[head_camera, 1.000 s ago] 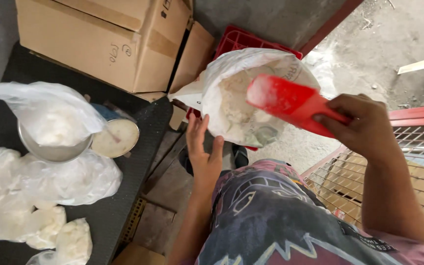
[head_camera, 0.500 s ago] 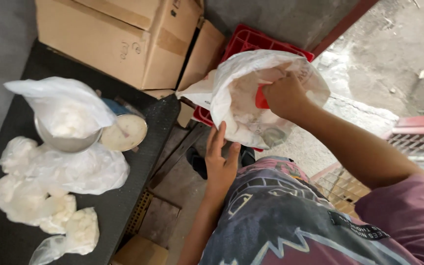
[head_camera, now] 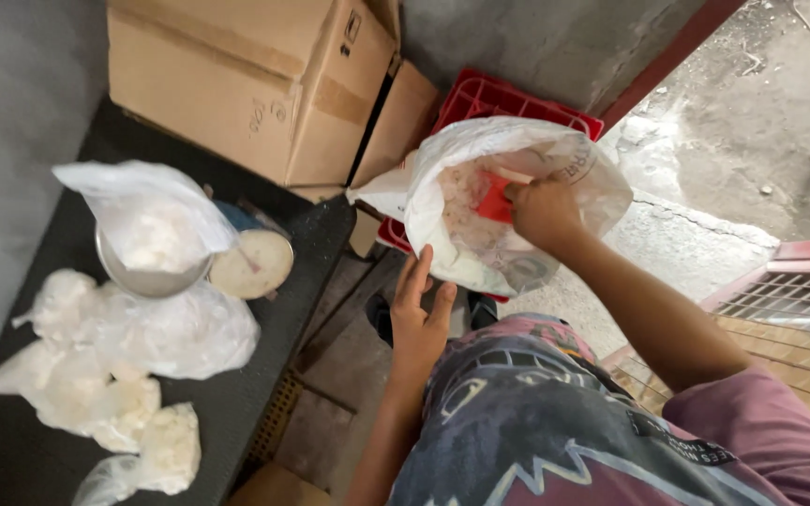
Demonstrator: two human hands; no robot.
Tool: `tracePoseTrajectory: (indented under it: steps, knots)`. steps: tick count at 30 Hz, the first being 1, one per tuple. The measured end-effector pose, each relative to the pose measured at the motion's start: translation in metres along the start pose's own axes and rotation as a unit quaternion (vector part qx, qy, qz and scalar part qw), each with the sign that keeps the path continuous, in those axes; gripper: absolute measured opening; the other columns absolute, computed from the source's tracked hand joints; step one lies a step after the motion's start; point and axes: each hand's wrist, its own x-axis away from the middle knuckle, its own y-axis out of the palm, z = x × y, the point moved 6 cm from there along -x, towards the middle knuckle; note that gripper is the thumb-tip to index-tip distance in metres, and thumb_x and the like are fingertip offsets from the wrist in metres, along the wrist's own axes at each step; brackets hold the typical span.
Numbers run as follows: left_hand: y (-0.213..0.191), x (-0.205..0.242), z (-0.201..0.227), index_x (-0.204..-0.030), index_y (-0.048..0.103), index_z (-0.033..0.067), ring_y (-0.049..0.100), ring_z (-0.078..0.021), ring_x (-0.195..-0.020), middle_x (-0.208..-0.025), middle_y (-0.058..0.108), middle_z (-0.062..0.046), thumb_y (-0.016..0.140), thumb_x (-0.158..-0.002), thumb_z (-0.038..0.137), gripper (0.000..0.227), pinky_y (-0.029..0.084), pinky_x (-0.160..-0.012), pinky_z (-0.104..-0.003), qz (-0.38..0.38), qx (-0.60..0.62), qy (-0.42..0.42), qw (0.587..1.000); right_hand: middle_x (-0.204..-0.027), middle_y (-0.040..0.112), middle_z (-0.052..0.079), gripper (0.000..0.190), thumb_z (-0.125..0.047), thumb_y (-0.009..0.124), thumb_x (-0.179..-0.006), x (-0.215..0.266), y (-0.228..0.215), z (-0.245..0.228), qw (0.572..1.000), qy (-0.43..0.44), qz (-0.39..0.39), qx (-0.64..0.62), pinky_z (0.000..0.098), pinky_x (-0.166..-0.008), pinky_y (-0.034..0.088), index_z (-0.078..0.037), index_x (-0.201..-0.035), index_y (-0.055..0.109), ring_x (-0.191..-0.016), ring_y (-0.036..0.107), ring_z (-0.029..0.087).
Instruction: Scooping a white granulated agricultural substance from a large sack into smaller individual plastic bags.
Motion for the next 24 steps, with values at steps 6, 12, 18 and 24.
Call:
tracePoseTrajectory:
  steps: [6, 12, 18, 24]
  knots:
    - [0.001, -0.001, 0.009, -0.152, 0.05, 0.0051, 0.053, -0.0345, -0.14, -0.159, 0.045, -0.024, 0.064, -0.1, 0.045, 0.067, 0.052, -0.105, -0.042, -0.002, 0.009, -0.014, 1.0, -0.074, 0.071, 0.014, 0.017, -0.024, 0.071, -0.083, -0.005, 0.019, -0.015, 0.994, 0.043, 0.061, -0.085, 0.0485, -0.078, 0.047, -0.012, -0.095, 0.069, -0.074, 0.07, 0.032]
    - [0.0, 0.002, 0.008, -0.152, 0.051, 0.006, 0.054, -0.0349, -0.14, -0.159, 0.045, -0.024, 0.066, -0.099, 0.043, 0.066, 0.054, -0.104, -0.043, 0.0, 0.001, -0.014, 1.0, -0.075, 0.071, 0.014, 0.02, -0.025, 0.072, -0.084, -0.014, 0.033, -0.015, 0.988, 0.034, 0.099, -0.117, 0.0486, -0.075, 0.047, -0.01, -0.098, 0.069, -0.072, 0.069, 0.034]
    - [-0.004, 0.002, 0.007, -0.152, 0.05, 0.0065, 0.053, -0.0342, -0.142, -0.157, 0.05, -0.022, 0.065, -0.101, 0.042, 0.065, 0.053, -0.105, -0.044, -0.008, 0.011, 0.002, 1.0, -0.08, 0.072, 0.017, 0.025, -0.031, 0.075, -0.086, 0.014, -0.023, 0.001, 0.972, 0.076, 0.079, -0.207, 0.049, -0.072, 0.052, -0.009, -0.098, 0.071, -0.075, 0.069, 0.039]
    - [-0.005, -0.008, 0.011, -0.151, 0.052, 0.0085, 0.052, -0.0347, -0.141, -0.159, 0.044, -0.022, 0.065, -0.099, 0.045, 0.065, 0.05, -0.106, -0.046, 0.001, 0.026, 0.005, 1.0, -0.078, 0.068, 0.018, 0.029, -0.029, 0.08, -0.083, 0.078, -0.058, 0.027, 0.927, 0.142, 0.093, -0.334, 0.0427, -0.064, 0.052, -0.005, -0.096, 0.071, -0.068, 0.066, 0.034]
